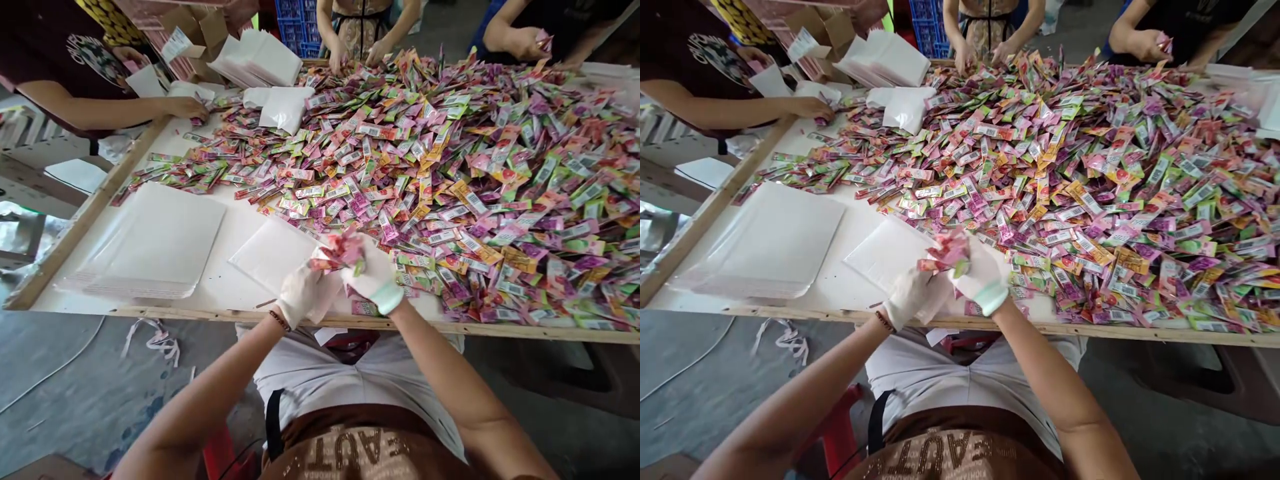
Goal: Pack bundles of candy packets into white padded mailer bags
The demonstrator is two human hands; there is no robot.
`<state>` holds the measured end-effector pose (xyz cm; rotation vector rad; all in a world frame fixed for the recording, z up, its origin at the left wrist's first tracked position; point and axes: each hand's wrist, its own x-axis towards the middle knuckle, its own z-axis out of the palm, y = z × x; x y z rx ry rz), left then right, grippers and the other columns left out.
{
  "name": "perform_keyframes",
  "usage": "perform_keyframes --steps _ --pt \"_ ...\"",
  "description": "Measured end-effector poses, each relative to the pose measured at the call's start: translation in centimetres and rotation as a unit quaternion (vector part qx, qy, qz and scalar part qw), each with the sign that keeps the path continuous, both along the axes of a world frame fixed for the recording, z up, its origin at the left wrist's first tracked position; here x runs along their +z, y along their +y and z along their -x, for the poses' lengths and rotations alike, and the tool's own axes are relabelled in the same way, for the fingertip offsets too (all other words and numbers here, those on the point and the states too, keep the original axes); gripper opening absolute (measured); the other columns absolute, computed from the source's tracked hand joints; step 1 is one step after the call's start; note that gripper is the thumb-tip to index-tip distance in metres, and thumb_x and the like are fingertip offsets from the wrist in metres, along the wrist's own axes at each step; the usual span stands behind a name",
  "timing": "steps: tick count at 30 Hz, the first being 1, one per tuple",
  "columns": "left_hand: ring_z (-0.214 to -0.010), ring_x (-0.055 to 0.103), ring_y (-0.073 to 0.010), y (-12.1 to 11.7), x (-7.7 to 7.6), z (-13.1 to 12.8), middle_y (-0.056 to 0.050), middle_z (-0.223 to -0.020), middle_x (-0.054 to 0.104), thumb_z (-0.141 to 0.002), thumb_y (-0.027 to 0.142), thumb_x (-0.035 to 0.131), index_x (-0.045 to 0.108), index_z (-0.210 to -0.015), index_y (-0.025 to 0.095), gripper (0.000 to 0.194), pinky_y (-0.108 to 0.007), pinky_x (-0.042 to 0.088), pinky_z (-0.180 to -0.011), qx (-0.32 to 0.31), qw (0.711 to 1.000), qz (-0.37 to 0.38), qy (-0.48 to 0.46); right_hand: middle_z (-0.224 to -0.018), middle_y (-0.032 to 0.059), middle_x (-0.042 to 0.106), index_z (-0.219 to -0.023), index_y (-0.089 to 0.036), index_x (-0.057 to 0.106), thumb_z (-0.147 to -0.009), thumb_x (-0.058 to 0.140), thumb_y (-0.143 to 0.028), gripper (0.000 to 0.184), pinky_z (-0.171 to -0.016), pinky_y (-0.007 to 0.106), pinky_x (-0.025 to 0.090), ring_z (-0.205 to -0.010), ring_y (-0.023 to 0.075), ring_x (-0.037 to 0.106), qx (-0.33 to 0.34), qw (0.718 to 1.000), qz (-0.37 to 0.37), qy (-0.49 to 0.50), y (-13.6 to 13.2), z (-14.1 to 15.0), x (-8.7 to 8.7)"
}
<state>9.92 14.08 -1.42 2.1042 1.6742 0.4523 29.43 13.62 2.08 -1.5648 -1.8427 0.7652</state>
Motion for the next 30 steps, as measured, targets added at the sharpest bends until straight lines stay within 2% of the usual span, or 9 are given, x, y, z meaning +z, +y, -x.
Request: perform_keyframes --steps 2,5,7,10,14,21,24,26,30 --pt "-0.074 0.062 -0.0193 0.4 -1.6 -0.6 -0.008 -0.079 0.068 -0.078 0.026 0.063 0.069 -0.083 0.016 0.012 -0.029 0.049 -0.070 0.047 0.980 0.046 -0.185 -0.106 0.0128 0.070 -0.121 -0.014 0.056 -0.081 0.063 -0.032 0.044 -0.082 0.036 0.050 -0.095 0.0265 0.064 0.029 0.994 -0.034 -0.103 -0.2 1.1 -0.3" --pt "-0.063 0.058 -0.0157 1.1 -2.3 0.1 -0.003 -0.069 0.064 -0.072 0.035 0.063 0.068 -0.083 0.015 0.023 -0.027 0.048 -0.063 0.137 0.883 0.142 -0.425 -0.100 0.0159 0.068 -0.116 -0.013 0.057 -0.084 0.058 -0.032 0.038 -0.079 0.039 0.046 -0.090 0.0296 0.063 0.108 0.962 -0.048 -0.245 -0.8 2.7 -1.0" --pt "-0.058 0.053 -0.0129 1.1 -2.0 0.6 0.000 -0.066 0.061 -0.072 0.040 0.061 0.066 -0.081 0.016 0.027 -0.026 0.045 -0.059 0.182 0.836 0.173 -0.488 -0.101 0.0160 0.068 -0.114 -0.015 0.059 -0.087 0.055 -0.028 0.030 -0.080 0.039 0.045 -0.093 0.0301 0.063 0.156 0.941 -0.040 -0.297 -0.6 3.3 -1.0" --pt "-0.058 0.046 -0.0106 0.6 -1.3 0.9 0.002 -0.061 0.053 -0.074 0.035 0.057 0.063 -0.069 0.016 0.020 -0.023 0.038 -0.057 0.170 0.891 0.112 -0.405 -0.102 0.0139 0.070 -0.110 -0.016 0.060 -0.084 0.059 -0.030 0.030 -0.073 0.034 0.046 -0.090 0.0273 0.065 0.201 0.929 0.026 -0.310 1.3 3.3 -0.4" --pt "-0.058 0.039 -0.0102 0.4 0.0 1.6 0.003 -0.057 0.046 -0.079 0.023 0.050 0.057 -0.059 0.017 0.023 -0.024 0.029 -0.056 0.072 0.972 0.019 -0.222 -0.098 0.0100 0.074 -0.112 -0.019 0.063 -0.085 0.058 -0.038 0.034 -0.063 0.030 0.045 -0.081 0.0242 0.068 0.213 0.915 0.130 -0.317 4.0 3.0 0.9" --pt "-0.059 0.048 -0.0131 0.3 2.8 0.0 0.000 -0.062 0.056 -0.092 0.027 0.049 0.061 -0.068 0.018 0.029 -0.027 0.033 -0.058 0.059 0.983 -0.039 -0.169 -0.104 0.0186 0.073 -0.114 -0.015 0.066 -0.078 0.066 -0.041 0.044 -0.079 0.041 0.053 -0.098 0.0342 0.070 0.235 0.891 0.118 -0.371 3.7 5.9 0.9" --pt "-0.068 0.055 -0.0158 -0.1 1.9 -1.2 -0.006 -0.078 0.064 -0.095 0.028 0.050 0.065 -0.077 0.018 0.025 -0.029 0.034 -0.062 0.069 0.987 -0.120 -0.082 -0.100 0.0158 0.074 -0.106 -0.017 0.070 -0.080 0.064 -0.039 0.035 -0.078 0.040 0.053 -0.096 0.0334 0.071 0.272 0.884 0.147 -0.351 4.6 5.7 0.3" --pt "-0.073 0.058 -0.0174 0.2 0.8 -1.4 -0.008 -0.085 0.066 -0.097 0.029 0.049 0.067 -0.086 0.018 0.024 -0.030 0.033 -0.062 0.084 0.985 -0.146 -0.049 -0.106 0.0155 0.073 -0.117 -0.017 0.066 -0.079 0.066 -0.041 0.045 -0.078 0.038 0.053 -0.097 0.0320 0.070 0.257 0.895 0.150 -0.333 4.6 4.9 0.2" --pt "-0.078 0.060 -0.0193 1.0 -0.2 -0.9 -0.008 -0.088 0.067 -0.098 0.029 0.046 0.067 -0.093 0.018 0.024 -0.030 0.036 -0.066 0.083 0.986 -0.138 -0.036 -0.125 0.0182 0.063 -0.140 -0.017 0.048 -0.087 0.059 -0.052 0.065 -0.087 0.043 0.051 -0.107 0.0324 0.063 0.207 0.923 0.058 -0.319 2.5 3.8 0.6"
